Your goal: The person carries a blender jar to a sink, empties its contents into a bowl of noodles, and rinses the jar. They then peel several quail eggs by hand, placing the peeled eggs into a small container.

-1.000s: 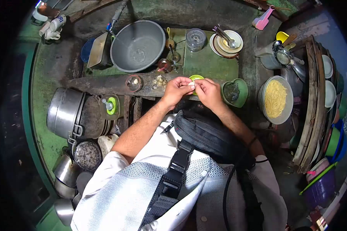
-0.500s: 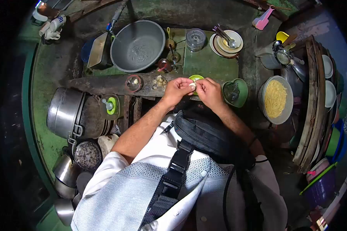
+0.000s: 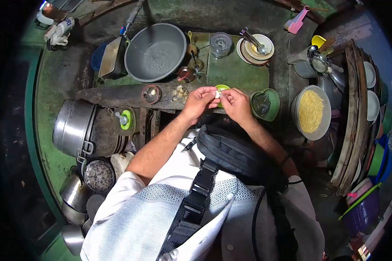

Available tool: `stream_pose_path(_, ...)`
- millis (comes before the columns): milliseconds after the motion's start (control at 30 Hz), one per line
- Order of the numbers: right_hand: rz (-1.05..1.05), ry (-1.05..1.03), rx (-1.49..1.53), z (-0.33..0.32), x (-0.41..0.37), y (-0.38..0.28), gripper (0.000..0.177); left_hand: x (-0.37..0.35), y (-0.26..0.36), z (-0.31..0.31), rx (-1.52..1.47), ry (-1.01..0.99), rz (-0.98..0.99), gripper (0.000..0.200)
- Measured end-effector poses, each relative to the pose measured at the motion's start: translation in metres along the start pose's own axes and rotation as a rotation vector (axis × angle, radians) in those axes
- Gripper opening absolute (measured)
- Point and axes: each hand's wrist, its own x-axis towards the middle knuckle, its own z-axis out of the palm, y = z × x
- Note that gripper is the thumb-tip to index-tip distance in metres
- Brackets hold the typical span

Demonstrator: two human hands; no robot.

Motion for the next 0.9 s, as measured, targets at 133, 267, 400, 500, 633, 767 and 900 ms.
stream_pose_path(133,-0.086,0.008,-0.124,-0.0036,0.0008,-0.0065,0.009,-0.0011,0.0013,0.0032,0.059,0.014,0.007,0.025)
stream_pose_path(267,-0.138,0.002,-0.192,-0.003,0.0002,-0.0039,0.01,-0.0001,-0.0019,0.0022,0.097,-0.012,0.05,0.024)
stream_pose_path(400,-0.114,-0.004,-0.172,-0.0041,0.0017,-0.0006,0.009,0.0003,-0.0041,-0.0009,0.102,-0.054,0.039,0.022)
stream_pose_path(500,-0.052,0.012,-0.126,-0.006,0.0025,-0.0022,0.007,-0.002,-0.001,-0.0006,0.037,-0.078,-0.023,0.022)
stream_pose_path(633,-0.034,0.007,-0.068,-0.0038,-0.0001,-0.0015,0.007,-0.0035,-0.0002,0.0018,0.0,-0.06,-0.041,0.022)
stream_pose_path(767,-0.085,-0.017,-0.125,-0.006,-0.0006,-0.0064,0.008,-0.002,-0.0028,0.002,0.089,-0.024,0.013,0.022)
stream_pose_path(900,-0.178,-0.035,-0.199,-0.0083,0.0008,-0.0085,0.008,-0.0009,-0.0042,0.0021,0.128,-0.007,0.039,0.021)
